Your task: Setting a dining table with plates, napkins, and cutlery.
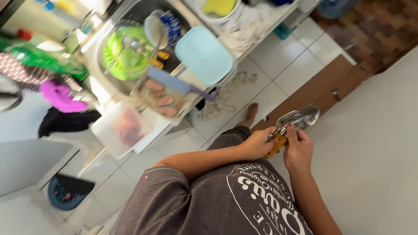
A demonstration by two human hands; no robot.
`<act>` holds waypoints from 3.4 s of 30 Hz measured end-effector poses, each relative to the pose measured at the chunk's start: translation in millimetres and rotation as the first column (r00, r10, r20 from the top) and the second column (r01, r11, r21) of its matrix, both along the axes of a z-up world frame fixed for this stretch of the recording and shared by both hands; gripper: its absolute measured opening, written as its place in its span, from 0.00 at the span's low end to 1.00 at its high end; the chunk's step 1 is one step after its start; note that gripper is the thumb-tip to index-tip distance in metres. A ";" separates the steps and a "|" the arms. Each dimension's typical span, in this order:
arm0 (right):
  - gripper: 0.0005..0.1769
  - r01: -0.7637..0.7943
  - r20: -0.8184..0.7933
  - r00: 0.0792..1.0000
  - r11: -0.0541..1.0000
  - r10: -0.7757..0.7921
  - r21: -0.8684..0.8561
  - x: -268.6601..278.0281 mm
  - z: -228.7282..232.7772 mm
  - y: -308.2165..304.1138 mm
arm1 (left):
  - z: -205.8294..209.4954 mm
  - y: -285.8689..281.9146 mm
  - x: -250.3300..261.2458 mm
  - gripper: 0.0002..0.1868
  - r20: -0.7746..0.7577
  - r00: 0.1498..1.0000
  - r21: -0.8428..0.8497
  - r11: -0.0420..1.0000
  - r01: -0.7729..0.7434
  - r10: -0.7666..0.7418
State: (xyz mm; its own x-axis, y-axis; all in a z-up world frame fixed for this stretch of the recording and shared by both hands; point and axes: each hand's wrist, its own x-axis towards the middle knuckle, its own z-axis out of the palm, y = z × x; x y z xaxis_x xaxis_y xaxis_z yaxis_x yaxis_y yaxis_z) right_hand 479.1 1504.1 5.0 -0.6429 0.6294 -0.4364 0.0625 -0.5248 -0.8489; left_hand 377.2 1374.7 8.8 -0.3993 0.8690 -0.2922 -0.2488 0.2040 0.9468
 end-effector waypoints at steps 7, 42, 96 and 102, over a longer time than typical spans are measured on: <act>0.11 0.102 -0.010 0.995 0.995 -0.102 0.018 -34.4 -10.2 162.3 | -10.4 166.1 -48.5 0.19 0.060 0.995 0.075 0.995 0.072 -0.077; 0.14 -0.233 0.020 0.973 0.967 0.232 0.102 -275.4 16.6 813.2 | -1.1 804.3 -272.1 0.18 0.145 0.978 0.064 0.985 -0.158 0.147; 0.13 -0.099 0.275 0.886 0.427 -0.373 0.899 -552.1 35.7 1760.5 | 9.0 1691.4 -640.0 0.25 0.422 0.901 0.050 0.990 -0.132 0.099; 0.12 -0.212 0.314 0.891 0.312 -0.327 0.926 -593.0 19.3 1832.3 | 13.7 1723.3 -665.8 0.25 0.396 0.902 -0.037 0.984 -0.173 0.173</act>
